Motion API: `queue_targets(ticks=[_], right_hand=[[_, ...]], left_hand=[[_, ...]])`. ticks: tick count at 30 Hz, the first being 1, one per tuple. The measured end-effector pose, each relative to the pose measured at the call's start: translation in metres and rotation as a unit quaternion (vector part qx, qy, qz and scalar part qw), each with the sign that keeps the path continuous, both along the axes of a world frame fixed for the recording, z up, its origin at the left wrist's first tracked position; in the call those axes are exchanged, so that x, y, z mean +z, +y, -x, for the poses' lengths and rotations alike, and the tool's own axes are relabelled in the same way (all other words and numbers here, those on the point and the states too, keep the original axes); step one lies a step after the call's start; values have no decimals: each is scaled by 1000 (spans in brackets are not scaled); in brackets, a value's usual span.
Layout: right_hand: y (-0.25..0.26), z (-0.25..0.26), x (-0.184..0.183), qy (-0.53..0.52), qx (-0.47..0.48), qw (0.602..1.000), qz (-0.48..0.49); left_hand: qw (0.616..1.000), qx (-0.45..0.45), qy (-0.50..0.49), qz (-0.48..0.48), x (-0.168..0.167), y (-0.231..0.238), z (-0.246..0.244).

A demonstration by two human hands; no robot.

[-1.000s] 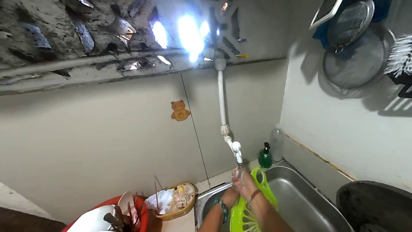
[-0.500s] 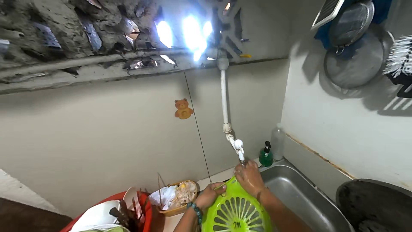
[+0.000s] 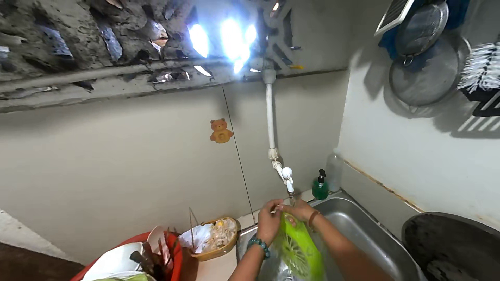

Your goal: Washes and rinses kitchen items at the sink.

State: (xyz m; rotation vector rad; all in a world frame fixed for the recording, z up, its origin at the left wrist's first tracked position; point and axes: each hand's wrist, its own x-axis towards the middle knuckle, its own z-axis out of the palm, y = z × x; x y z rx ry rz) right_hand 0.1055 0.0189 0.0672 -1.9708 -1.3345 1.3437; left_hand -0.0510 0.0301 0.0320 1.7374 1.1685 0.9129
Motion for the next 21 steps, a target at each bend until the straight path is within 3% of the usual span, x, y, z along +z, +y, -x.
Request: queue_targets(ticks=[3,5,8,10,13,16,18,21], right_hand=[[-7,-4,0,57,-35,998,13],[-10,-10,-5,156,-108,982,16],[-15,-15,-15,322,-231,918,-15],[-18,-12,-17,372,-269,887,-47],[-24,0,-12,337,-270,897,-95],[-21,8,-22,275,-257,916,-135],[-19,13,-28,258,-262,919,-142],[-18,24,-30,285,-269,908,-147]], left_hand=[[995,27,-69,71,7,-1,-31],[986,49,-93,129,4,6,-46],[972,55,-131,185,-1,14,-68],[975,50,-97,194,2,14,-82],[974,33,42,222,16,14,-87],[967,23,110,227,22,19,-75],[967,26,91,236,19,21,-64],[956,57,-41,284,13,17,-52]])
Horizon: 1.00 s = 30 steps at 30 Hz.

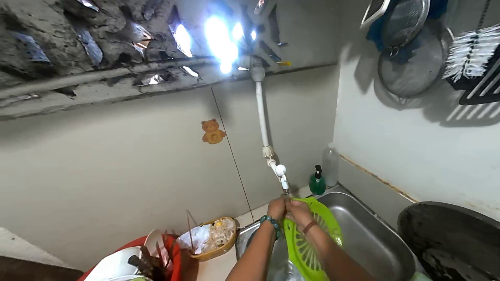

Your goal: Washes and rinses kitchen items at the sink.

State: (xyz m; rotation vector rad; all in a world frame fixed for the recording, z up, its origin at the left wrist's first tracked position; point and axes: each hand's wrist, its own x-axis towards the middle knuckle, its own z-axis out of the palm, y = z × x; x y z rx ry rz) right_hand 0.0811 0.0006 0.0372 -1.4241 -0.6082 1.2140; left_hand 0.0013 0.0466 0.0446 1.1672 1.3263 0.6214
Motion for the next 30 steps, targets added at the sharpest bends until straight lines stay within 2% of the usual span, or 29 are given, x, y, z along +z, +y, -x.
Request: queue_targets(ticks=[2,4,9,12,15,18,20,22,25,27,30], right_hand=[[0,5,-2,-2,-26,1000,-12],[3,9,-1,-13,-71,997,-16],[4,25,-7,-77,-161,983,-27],[-8,25,-23,-241,-95,964,-65],[-18,29,-44,-350,59,935,-2],[-24,23,-52,-419,191,886,57],[-22,10,-65,-467,192,859,85],[-19,6,-71,-479,195,848,111],[-23,13,-66,-492,252,831,63],[-22,7,-71,-492,236,836,55],[-19,5,-79,-479,169,855,102]], left_hand=[[995,39,-84,22,-6,-6,0],[991,50,-124,6,-15,-10,-3],[992,79,-73,-69,-26,-14,-12],[990,114,-44,-67,-21,-14,4],[978,163,-125,-19,-24,-19,28],[966,186,-179,34,-26,-35,54],[957,206,-198,60,-27,-47,66],[948,222,-216,67,-29,-57,71],[940,245,-233,52,-30,-66,76],[936,252,-242,45,-27,-72,85],[930,274,-245,19,-22,-82,92]])
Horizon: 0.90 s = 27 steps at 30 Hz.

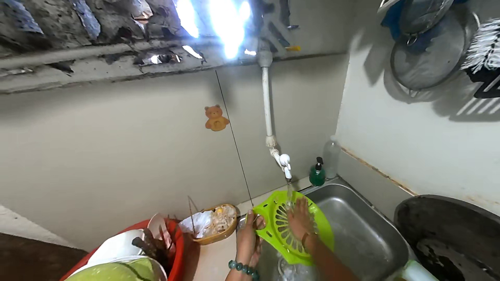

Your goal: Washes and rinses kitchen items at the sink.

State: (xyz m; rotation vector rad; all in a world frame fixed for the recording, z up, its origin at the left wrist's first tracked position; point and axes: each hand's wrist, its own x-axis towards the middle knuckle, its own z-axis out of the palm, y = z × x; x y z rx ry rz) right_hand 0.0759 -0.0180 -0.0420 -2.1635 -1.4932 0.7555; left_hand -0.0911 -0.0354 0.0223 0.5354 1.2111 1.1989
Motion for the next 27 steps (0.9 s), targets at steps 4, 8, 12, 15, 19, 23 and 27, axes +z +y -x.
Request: queue_targets(ticks=[4,8,12,15,19,23,27], right_hand=[[-4,7,2,-7,8,1000,-13],[1,6,10,-21,-24,998,-53],[-4,11,20,1,50,989,-140],[-16,12,5,60,67,972,-218],[-39,-11,-35,-26,128,970,-203],[-45,-26,-48,-86,109,988,-69],[-29,-20,-27,-98,116,986,-73]], left_hand=[[1000,14,10,-8,6,-12,6],[999,-1,-35,-29,-4,-10,-6],[990,-54,-98,-85,-15,19,-35],[986,-72,-88,-119,-10,42,-61],[986,-53,-54,-148,11,62,-68],[985,-27,-35,-165,29,67,-40],[989,-19,21,-143,38,61,-3]])
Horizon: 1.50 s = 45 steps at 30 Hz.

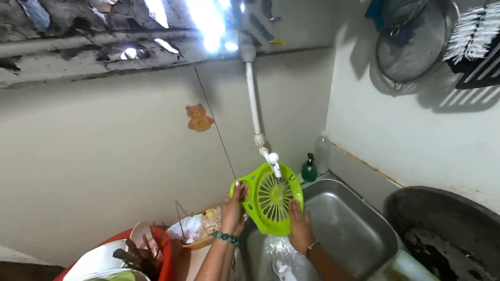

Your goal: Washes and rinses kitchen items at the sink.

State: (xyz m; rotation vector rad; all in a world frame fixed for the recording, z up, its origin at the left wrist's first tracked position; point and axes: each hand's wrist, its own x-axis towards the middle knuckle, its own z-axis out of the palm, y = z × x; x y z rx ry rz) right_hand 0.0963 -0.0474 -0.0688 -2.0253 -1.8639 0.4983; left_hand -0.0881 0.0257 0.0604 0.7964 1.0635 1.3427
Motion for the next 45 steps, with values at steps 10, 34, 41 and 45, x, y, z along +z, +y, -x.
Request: queue_targets(ticks=[10,34,41,45], right_hand=[[-42,-20,59,230,65,970,-36],[3,-46,33,754,-249,597,-113],[-49,-106,24,699,-293,642,-118],[-80,-121,26,654,-342,671,-74]], left_hand=[[990,-122,-36,60,-29,-20,-10],[897,-405,155,83,5,10,-80],[933,-333,74,116,-6,9,-75],[961,-251,14,116,-14,9,-88]])
